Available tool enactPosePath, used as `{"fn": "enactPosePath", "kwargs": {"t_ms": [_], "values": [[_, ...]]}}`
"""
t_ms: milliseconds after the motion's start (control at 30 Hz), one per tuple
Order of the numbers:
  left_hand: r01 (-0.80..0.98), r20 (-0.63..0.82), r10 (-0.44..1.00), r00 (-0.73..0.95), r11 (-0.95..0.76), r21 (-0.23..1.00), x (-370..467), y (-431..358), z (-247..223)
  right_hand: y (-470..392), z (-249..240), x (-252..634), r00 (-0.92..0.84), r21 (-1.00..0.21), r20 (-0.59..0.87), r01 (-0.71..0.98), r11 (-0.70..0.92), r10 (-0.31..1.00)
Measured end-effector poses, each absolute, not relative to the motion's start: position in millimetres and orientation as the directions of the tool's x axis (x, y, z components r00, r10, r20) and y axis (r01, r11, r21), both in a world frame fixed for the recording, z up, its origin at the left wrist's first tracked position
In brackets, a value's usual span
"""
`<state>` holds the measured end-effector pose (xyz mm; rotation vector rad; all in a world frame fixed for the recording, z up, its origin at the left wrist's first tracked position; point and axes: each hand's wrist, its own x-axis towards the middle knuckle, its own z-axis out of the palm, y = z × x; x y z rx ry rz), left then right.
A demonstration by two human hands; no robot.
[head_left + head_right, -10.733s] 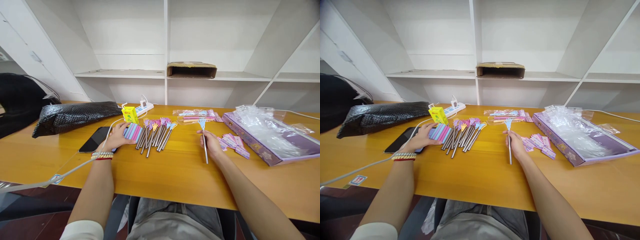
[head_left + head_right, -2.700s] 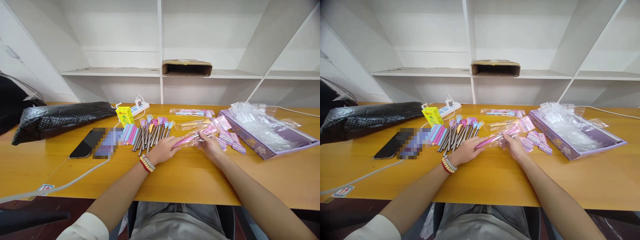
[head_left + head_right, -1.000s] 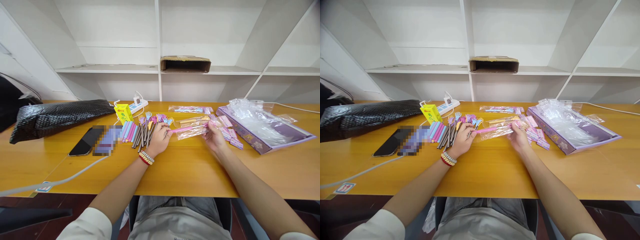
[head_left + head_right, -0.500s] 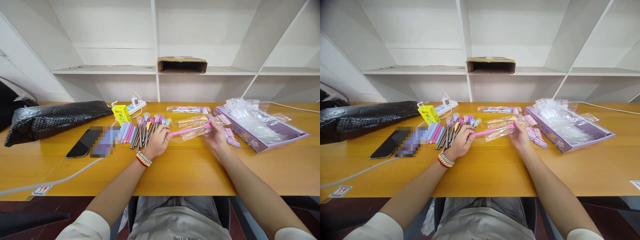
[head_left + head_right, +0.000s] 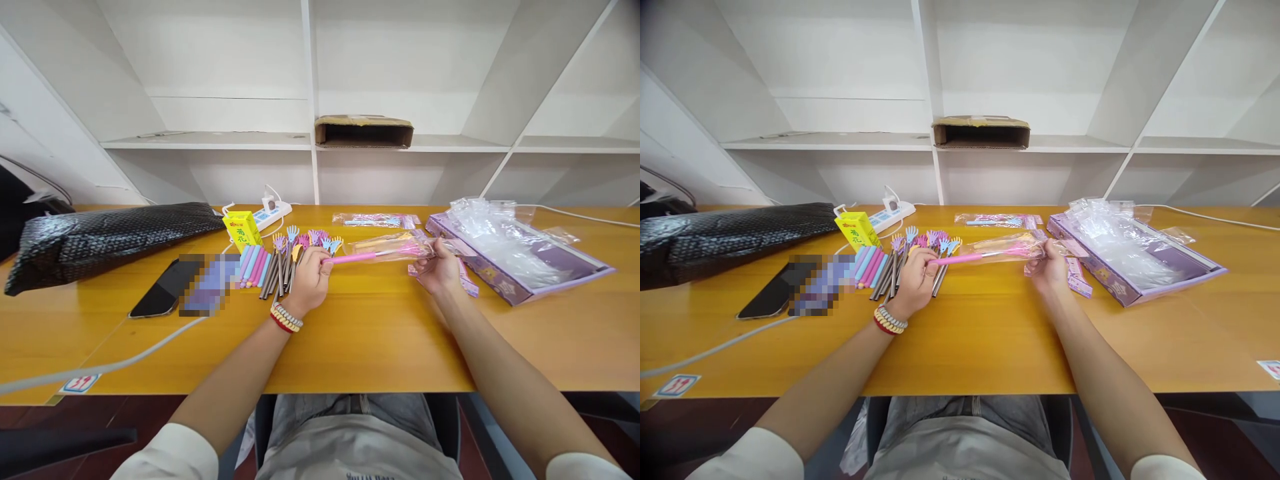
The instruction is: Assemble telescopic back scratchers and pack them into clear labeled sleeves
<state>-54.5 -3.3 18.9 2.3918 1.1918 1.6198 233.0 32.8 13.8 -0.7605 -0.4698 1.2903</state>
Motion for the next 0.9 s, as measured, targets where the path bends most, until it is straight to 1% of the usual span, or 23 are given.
{"fn": "enactPosePath", "kwargs": {"t_ms": [100,167,300,400,500,633,733,833,900], "values": [[0.602,0.823,0.568,0.007,-0.660,0.450,-62,0,22,38,10,245,0.361,-0.737,-0.118,-0.656,0.161,0.925],[0.607,0.820,0.563,-0.105,-0.617,0.502,-66,2,23,40,8,250,0.383,-0.754,-0.129,-0.637,0.161,0.915],[0.546,0.730,0.605,-0.318,-0.513,0.663,-70,5,20,42,6,252,0.421,-0.766,-0.131,-0.618,0.178,0.898],[0.468,0.647,0.643,-0.410,-0.461,0.754,-70,7,15,42,7,250,0.453,-0.781,-0.144,-0.598,0.180,0.880],[0.445,0.617,0.666,-0.420,-0.442,0.779,-69,8,13,41,9,248,0.394,-0.822,-0.147,-0.559,0.109,0.907],[0.465,0.622,0.705,-0.339,-0.449,0.763,-67,5,14,35,11,243,0.204,-0.849,-0.191,-0.525,-0.057,0.960],[0.508,0.685,0.681,-0.258,-0.508,0.696,-61,0,16,33,11,242,0.102,-0.846,-0.211,-0.518,-0.129,0.972],[0.543,0.763,0.612,-0.205,-0.578,0.610,-56,-4,18,32,10,243,0.050,-0.845,-0.244,-0.500,-0.187,0.969],[0.548,0.781,0.592,-0.198,-0.594,0.589,-55,-6,18,33,10,245,0.044,-0.844,-0.279,-0.488,-0.223,0.959]]}}
